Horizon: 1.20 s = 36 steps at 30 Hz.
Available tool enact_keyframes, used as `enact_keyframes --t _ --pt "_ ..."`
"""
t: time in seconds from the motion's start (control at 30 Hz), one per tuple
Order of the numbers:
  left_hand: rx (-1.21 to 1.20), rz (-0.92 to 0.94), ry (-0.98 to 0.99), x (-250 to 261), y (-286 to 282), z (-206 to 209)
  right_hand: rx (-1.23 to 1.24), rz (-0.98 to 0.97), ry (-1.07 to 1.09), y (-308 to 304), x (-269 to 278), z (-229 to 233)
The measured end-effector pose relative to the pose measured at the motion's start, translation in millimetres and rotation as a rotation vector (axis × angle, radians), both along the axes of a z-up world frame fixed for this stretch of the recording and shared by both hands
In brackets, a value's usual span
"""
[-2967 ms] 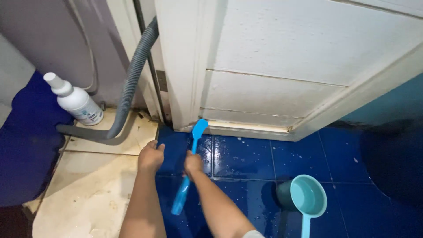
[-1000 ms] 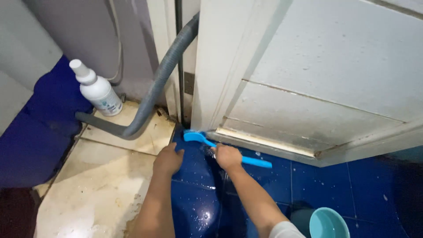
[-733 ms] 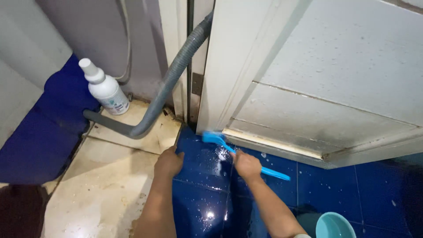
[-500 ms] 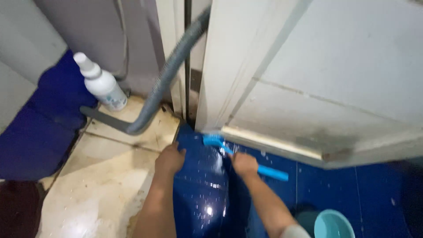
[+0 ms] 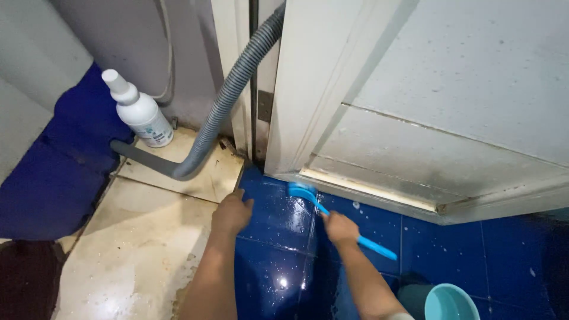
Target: The person pours cleaning powder onto a blue scrub brush, scoops water from a bucket with a ladle, and scrubs the lower panels of a white door. The person repeatedly scrubs the door surface and the floor along the door threshold.
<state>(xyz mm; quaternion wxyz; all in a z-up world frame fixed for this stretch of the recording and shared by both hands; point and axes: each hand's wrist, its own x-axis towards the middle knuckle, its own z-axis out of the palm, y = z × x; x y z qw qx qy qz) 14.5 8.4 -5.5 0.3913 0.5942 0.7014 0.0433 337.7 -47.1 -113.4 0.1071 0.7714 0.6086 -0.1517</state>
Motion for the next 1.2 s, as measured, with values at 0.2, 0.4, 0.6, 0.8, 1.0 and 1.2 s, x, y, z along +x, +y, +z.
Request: enact_keyframes --t 0.2,0.4,0.6,0.8,1.0,1.2 --pt "-0.080 0.070 0.032 -26 -8 8 -0.098 -0.129 0.136 38 -78 -27" --pt "-0.089 0.120 0.059 -26 -7 21 -0.132 -0.123 0.275 32 -85 4" --pt "-0.095 0.051 0.039 -19 -15 18 -0.202 -0.229 0.103 -10 -19 25" --pt "-0.132 0.028 0.057 -21 -13 12 -0.151 -0.147 0.268 37 -104 5" --pt "-0.091 0.014 0.018 -3 -7 21 -0.200 -0.179 0.241 4 -59 74" --pt "-0.057 -0.028 0.026 -12 -7 8 -0.173 -0.347 0.158 -26 -3 11"
